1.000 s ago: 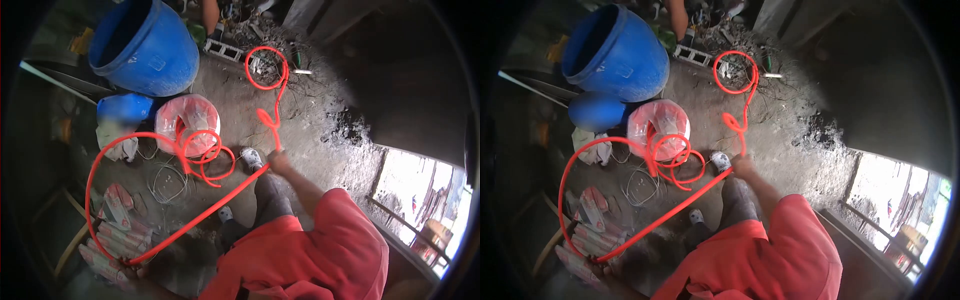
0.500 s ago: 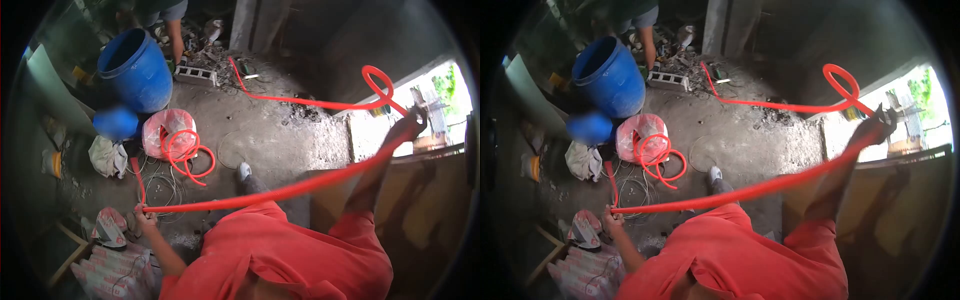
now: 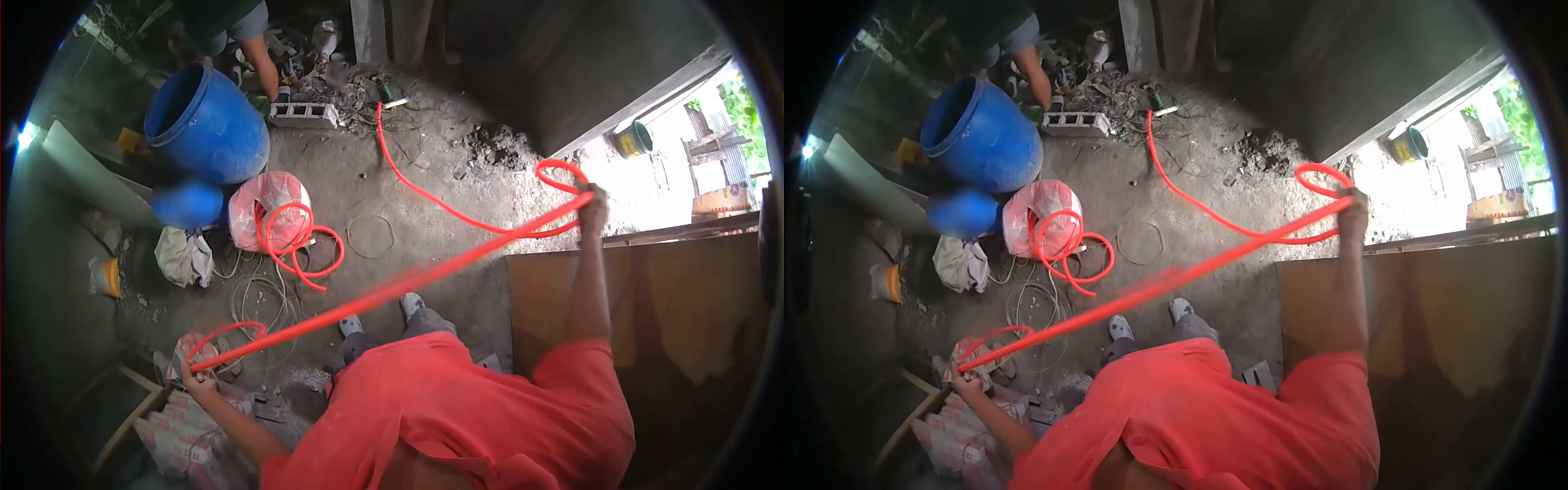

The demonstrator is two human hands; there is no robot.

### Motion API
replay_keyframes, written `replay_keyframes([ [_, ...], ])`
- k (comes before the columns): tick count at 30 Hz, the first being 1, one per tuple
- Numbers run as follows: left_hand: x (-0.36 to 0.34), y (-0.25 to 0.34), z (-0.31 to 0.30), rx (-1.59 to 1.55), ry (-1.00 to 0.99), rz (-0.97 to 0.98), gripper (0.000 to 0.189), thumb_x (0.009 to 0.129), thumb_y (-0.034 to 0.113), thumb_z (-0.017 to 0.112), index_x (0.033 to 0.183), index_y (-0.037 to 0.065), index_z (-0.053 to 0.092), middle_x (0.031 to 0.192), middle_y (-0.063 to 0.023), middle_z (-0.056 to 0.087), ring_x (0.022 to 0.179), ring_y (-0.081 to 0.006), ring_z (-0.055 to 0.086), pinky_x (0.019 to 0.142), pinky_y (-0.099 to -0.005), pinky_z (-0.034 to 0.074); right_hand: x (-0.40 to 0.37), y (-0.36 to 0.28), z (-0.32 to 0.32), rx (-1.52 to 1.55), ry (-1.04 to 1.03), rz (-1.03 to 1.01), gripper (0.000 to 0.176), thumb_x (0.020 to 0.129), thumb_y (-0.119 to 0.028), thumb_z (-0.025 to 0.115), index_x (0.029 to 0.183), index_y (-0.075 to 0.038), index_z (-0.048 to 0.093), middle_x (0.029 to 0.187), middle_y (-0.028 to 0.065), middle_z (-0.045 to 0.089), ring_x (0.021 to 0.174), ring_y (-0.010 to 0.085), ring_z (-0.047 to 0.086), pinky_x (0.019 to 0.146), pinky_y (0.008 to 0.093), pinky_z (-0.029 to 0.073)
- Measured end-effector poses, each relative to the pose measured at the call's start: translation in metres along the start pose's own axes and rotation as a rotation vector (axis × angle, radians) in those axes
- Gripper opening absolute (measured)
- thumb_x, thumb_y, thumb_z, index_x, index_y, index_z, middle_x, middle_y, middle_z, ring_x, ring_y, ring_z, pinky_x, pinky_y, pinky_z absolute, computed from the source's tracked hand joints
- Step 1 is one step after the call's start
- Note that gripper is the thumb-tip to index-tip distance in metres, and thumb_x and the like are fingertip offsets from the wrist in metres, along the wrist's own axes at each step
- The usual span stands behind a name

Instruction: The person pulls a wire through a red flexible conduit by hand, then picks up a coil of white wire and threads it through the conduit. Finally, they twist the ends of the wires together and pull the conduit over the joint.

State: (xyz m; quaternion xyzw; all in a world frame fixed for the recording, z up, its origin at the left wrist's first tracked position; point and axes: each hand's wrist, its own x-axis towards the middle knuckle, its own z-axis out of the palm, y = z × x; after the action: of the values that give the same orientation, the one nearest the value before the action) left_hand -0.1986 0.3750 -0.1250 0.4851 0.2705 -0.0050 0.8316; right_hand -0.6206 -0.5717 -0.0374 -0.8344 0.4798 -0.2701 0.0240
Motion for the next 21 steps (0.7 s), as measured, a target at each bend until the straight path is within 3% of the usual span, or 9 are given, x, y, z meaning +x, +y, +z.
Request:
replay_keyframes([
  [3,-0.02,0.007,0.037,-0.025,-0.282,-0.122,0.021,0.095,0.026,0.062,0.089,0.006,0.06,0.057,0.0022,0.049,0.037,-0.0059,0.034,0.034,-0.0229,0.027,0.023,0.055,-0.019,-0.096,0.058,0.124,0.027,0.094,-0.028,0.063,0.102,-0.002,0.064,0.093,0.02,0.063,0.088,0.0338,0.061,0.078,0.044,0.05],
  [4,-0.023,0.002,0.049,-0.017,-0.287,-0.121,0.021,0.095,0.026,0.062,0.089,0.006,0.06,0.057,0.0022,0.049,0.037,-0.0059,0.034,0.034,-0.0229,0.027,0.017,0.066,-0.013,0.194,-0.055,0.195,0.025,0.093,-0.021,0.064,0.108,-0.002,0.062,0.097,0.0218,0.063,0.091,0.0341,0.062,0.081,0.0432,0.051],
  [8,-0.098,-0.059,0.151,0.044,-0.321,-0.213,0.02,0.095,0.025,0.062,0.089,0.006,0.06,0.062,0.0001,0.054,0.039,-0.0072,0.036,0.036,-0.0236,0.028,-0.032,0.139,0.063,-0.199,-0.983,0.025,0.06,0.074,-0.025,0.078,0.126,-0.004,0.058,0.11,0.0239,0.066,0.106,0.0344,0.063,0.09,0.0457,0.05],
  [10,-0.118,-0.081,0.173,0.129,-0.226,-0.174,0.021,0.094,0.025,0.064,0.087,0.006,0.06,0.06,0.0009,0.052,0.039,-0.0081,0.036,0.036,-0.0249,0.029,-0.067,0.092,0.102,-0.216,-1.316,0.074,0.046,0.084,-0.036,0.067,0.121,-0.008,0.064,0.107,0.0179,0.068,0.096,0.0347,0.065,0.086,0.0443,0.052],
  [13,-0.141,-0.112,0.193,0.056,-0.451,-0.324,0.018,0.096,0.024,0.061,0.096,0.005,0.061,0.08,-0.0042,0.062,0.043,-0.0076,0.039,0.037,-0.0232,0.03,-0.16,-0.016,0.139,0.093,-1.632,-0.786,0.035,0.09,-0.034,0.064,0.11,-0.006,0.07,0.104,0.0146,0.071,0.093,0.0258,0.067,0.081,0.0424,0.053],
  [14,-0.166,-0.114,0.21,0.09,-0.417,-0.297,0.018,0.096,0.023,0.06,0.097,0.005,0.06,0.08,-0.0048,0.062,0.043,-0.0077,0.039,0.037,-0.0236,0.031,-0.212,-0.046,0.165,0.246,-1.778,-0.872,0.042,0.092,-0.037,0.063,0.121,-0.006,0.064,0.105,0.0128,0.071,0.096,0.0248,0.067,0.085,0.0423,0.053],
  [16,-0.204,-0.118,0.251,0.134,-0.445,-0.303,0.018,0.097,0.023,0.059,0.098,0.005,0.06,0.08,-0.0055,0.062,0.043,-0.0078,0.039,0.037,-0.0239,0.032,-0.289,-0.118,0.156,0.935,-2.183,0.474,0.081,0.094,-0.069,0.04,0.148,-0.009,0.039,0.136,0.0204,0.055,0.118,0.0311,0.058,0.102,0.0446,0.045],
  [18,-0.237,-0.112,0.278,0.102,-0.583,-0.382,0.017,0.098,0.022,0.059,0.099,0.005,0.06,0.082,-0.0067,0.064,0.044,-0.0072,0.04,0.037,-0.0236,0.032,-0.285,-0.191,0.105,1.243,-2.044,0.651,0.099,0.09,-0.08,0.02,0.145,-0.001,0.039,0.147,0.0211,0.044,0.131,0.0341,0.046,0.111,0.0479,0.034],
  [21,-0.275,-0.1,0.3,0.263,-0.595,-0.406,0.019,0.098,0.024,0.06,0.099,0.005,0.061,0.082,-0.0067,0.064,0.045,-0.0064,0.04,0.037,-0.0227,0.033,-0.258,-0.253,0.088,2.019,-1.293,1.194,0.091,0.094,-0.074,0.02,0.136,0.001,0.048,0.141,0.0218,0.05,0.126,0.0336,0.051,0.109,0.0476,0.035],
])
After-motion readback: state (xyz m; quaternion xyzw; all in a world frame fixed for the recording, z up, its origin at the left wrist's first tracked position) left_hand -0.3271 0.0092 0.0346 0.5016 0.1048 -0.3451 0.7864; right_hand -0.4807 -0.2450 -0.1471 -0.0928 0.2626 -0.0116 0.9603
